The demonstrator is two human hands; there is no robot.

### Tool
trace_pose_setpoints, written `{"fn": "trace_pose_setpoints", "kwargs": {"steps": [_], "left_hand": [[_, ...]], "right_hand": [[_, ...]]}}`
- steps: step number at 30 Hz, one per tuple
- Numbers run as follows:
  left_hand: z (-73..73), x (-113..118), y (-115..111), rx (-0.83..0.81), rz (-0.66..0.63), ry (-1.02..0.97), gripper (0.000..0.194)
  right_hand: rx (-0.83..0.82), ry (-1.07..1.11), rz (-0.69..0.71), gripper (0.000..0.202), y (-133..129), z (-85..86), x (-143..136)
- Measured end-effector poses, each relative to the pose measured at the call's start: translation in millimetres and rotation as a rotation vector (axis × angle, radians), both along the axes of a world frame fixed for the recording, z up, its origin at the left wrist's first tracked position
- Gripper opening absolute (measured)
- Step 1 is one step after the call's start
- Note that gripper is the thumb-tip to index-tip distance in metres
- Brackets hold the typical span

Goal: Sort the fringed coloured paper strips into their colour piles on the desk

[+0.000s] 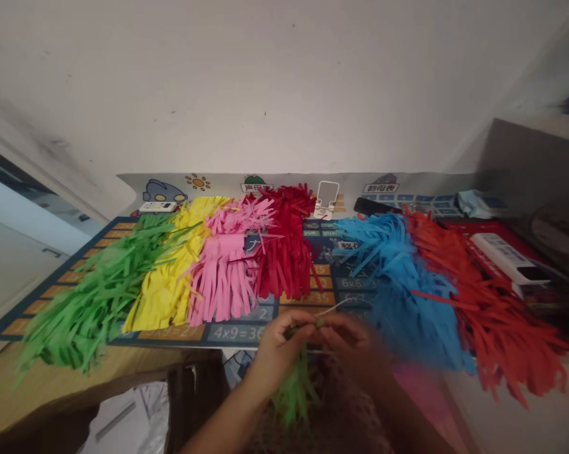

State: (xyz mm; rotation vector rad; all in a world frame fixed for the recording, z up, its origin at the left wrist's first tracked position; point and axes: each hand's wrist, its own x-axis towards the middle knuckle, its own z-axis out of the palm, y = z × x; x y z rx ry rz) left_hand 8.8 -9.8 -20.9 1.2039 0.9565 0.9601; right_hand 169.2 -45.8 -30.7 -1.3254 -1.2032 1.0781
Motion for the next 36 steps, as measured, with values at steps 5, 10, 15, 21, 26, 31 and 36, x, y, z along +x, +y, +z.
{"fn": "trace_pose_setpoints", "kwargs": {"steps": [5, 10, 15, 21, 26, 31, 36], "left_hand": [[-4.4, 3.2, 0.6, 0.067, 0.019, 0.07, 0.012], [-9.3, 8.2, 1.0, 0.375, 0.022, 0.185, 0.011], [-4.7, 10.8, 7.0, 0.303, -0.087, 0.253, 0.009], [0.4, 4.0, 18.0, -0.177, -0.1, -0.013, 0.026], [-4.1, 4.9, 20.6, -0.404, -0.032, -0.155, 0.05], [-3.0, 6.1, 14.8, -0.353, -0.034, -0.19, 0.045], [2.9, 4.1, 10.2, -0.234, -0.091, -0.074, 0.041]], "right_hand": [[0.018, -0.107, -0.032, 0.018, 1.7, -1.7, 3.3], [0.112, -0.347, -0.163, 0.015, 2.5, -7.4, 4.9], [0.136, -0.363, -0.114, 0.016, 3.2, -9.0, 10.1], [-0.089, -0.117, 0.031, 0.026, 7.9, 9.0, 22.8], [-0.193, 0.019, 0.114, 0.023, 6.7, 16.4, 13.7], [-0.381, 0.158, 0.236, 0.031, 6.7, 18.4, 2.9], [-0.422, 0.204, 0.276, 0.031, 6.6, 16.1, 4.1]]}}
